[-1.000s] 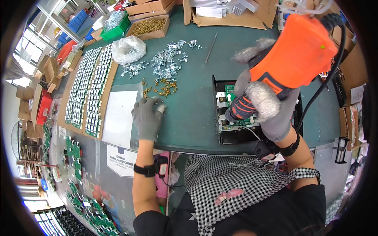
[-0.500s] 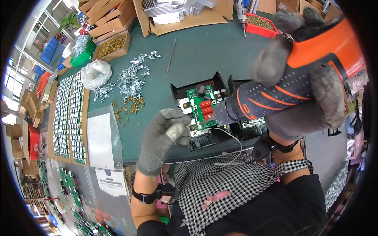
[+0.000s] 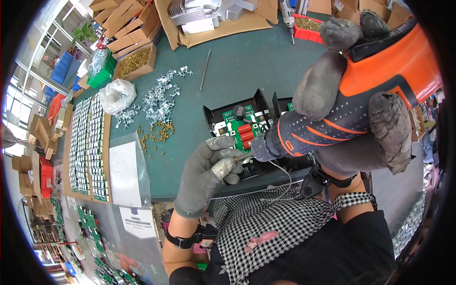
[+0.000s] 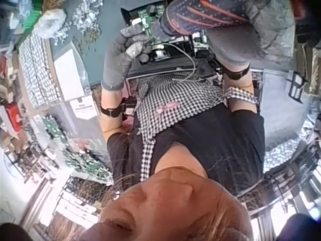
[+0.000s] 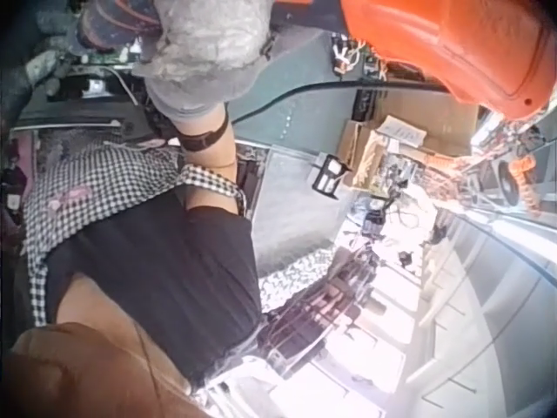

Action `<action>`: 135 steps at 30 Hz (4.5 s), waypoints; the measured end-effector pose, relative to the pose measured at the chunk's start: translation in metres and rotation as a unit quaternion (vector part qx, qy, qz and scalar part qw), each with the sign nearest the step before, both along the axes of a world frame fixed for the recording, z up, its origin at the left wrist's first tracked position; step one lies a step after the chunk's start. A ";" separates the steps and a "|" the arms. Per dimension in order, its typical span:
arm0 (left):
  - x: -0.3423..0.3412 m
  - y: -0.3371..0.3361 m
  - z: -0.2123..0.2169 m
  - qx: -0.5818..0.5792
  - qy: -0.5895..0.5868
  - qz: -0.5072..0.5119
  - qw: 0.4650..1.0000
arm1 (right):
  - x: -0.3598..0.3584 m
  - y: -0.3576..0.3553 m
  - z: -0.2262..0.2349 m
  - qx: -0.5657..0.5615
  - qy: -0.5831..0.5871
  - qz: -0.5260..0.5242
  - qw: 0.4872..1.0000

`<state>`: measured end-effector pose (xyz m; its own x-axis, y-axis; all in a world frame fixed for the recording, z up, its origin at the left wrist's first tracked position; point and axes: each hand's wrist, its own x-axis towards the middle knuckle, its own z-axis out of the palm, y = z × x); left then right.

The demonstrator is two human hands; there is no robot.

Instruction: Assembling circuit boards into electronic enclosures using an electric screwdriver.

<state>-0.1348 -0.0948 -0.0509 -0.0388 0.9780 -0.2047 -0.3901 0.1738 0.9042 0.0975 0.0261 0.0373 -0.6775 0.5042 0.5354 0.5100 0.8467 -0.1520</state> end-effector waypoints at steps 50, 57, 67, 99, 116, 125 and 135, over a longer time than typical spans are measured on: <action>0.018 0.049 -0.024 0.194 0.687 -0.050 0.698 | -0.055 0.014 -0.041 -0.282 0.367 0.108 0.880; 0.002 0.054 -0.014 0.199 0.661 -0.127 0.712 | -0.056 0.011 -0.038 -0.310 0.396 0.126 0.855; 0.058 0.060 -0.077 0.171 0.737 0.026 0.654 | -0.052 0.016 -0.039 -0.229 0.367 0.173 0.885; -0.018 0.021 -0.013 0.226 0.610 -0.075 0.756 | 0.007 0.015 -0.052 -0.175 0.336 0.062 0.924; -0.113 0.006 -0.053 -0.036 0.438 0.210 0.873 | 0.035 0.048 -0.036 0.074 0.333 -0.001 0.940; 0.027 0.078 0.009 0.390 0.557 -0.034 0.733 | 0.021 0.019 0.010 0.174 0.186 -0.071 0.964; 0.050 0.081 0.014 0.321 0.593 -0.068 0.735 | 0.046 0.033 0.000 0.067 0.225 0.065 0.970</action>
<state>-0.0845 -0.0134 -0.0370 0.2897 0.8693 0.4006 0.7204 -0.4736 0.5067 0.1437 0.0592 0.0375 -0.4134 0.3364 0.8461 0.3059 0.9265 -0.2189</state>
